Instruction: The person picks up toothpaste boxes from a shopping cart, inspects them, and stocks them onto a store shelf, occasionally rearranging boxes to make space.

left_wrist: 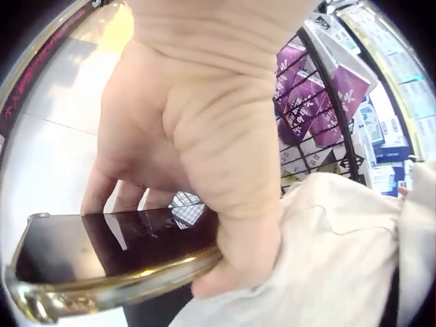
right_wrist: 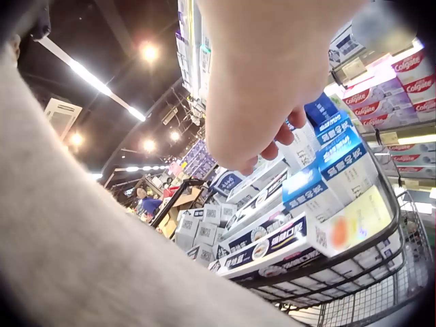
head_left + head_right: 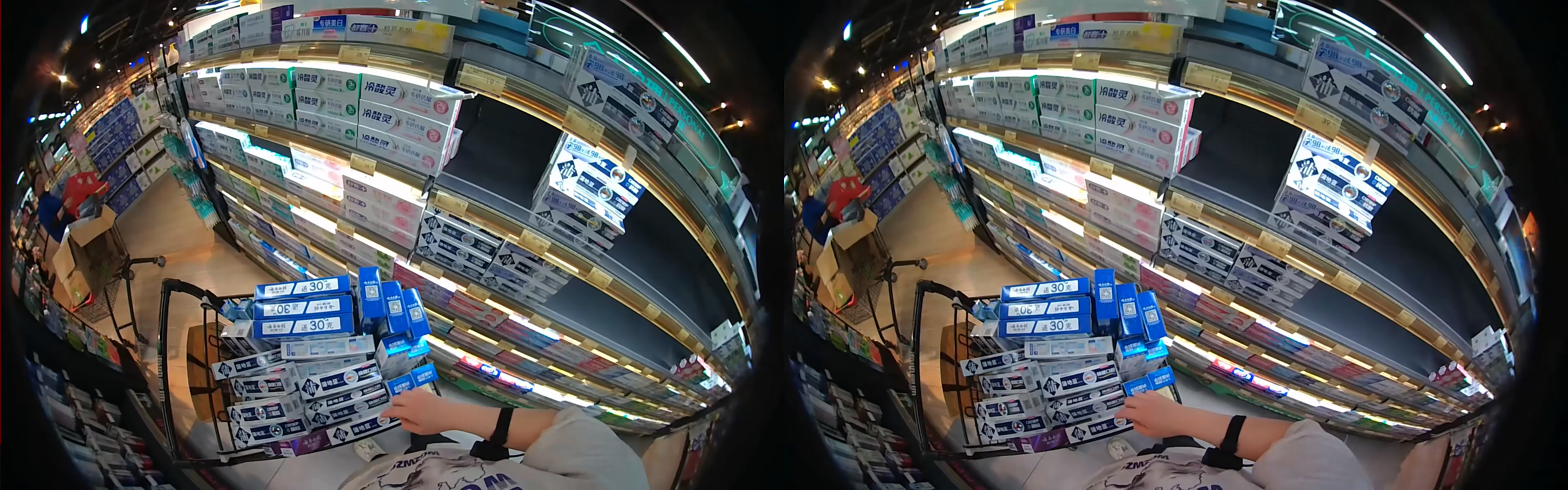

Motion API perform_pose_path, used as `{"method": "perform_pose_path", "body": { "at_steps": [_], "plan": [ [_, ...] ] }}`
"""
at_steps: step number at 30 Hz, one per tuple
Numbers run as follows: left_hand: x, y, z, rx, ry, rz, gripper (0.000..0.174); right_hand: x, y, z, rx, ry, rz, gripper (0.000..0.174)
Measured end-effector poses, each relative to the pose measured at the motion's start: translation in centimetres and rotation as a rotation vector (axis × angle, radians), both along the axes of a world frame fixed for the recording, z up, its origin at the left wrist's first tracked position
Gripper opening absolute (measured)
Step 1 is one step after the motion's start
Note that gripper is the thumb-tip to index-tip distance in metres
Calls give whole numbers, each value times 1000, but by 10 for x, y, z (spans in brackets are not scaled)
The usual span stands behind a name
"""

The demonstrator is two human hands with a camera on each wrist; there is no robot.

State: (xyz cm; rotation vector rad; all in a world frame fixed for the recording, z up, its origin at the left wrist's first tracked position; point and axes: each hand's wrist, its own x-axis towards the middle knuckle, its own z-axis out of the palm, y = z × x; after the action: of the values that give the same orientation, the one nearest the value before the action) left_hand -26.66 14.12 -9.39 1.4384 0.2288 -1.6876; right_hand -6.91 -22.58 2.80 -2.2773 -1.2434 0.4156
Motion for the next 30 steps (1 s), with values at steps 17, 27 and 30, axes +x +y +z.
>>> {"method": "perform_pose_path", "body": {
  "at_steps": [17, 27, 30],
  "plan": [
    [-63, 31, -57, 37, 31, -11, 105, -24, 32, -6, -45, -79, 22, 43],
    [-59, 24, -38, -78, 262, 424, 52, -26, 39, 3, 5, -43, -3, 36],
    [-67, 15, -45, -127, 274, 475, 52, -23, 35, 0, 44, -43, 8, 36]
  ]
}}
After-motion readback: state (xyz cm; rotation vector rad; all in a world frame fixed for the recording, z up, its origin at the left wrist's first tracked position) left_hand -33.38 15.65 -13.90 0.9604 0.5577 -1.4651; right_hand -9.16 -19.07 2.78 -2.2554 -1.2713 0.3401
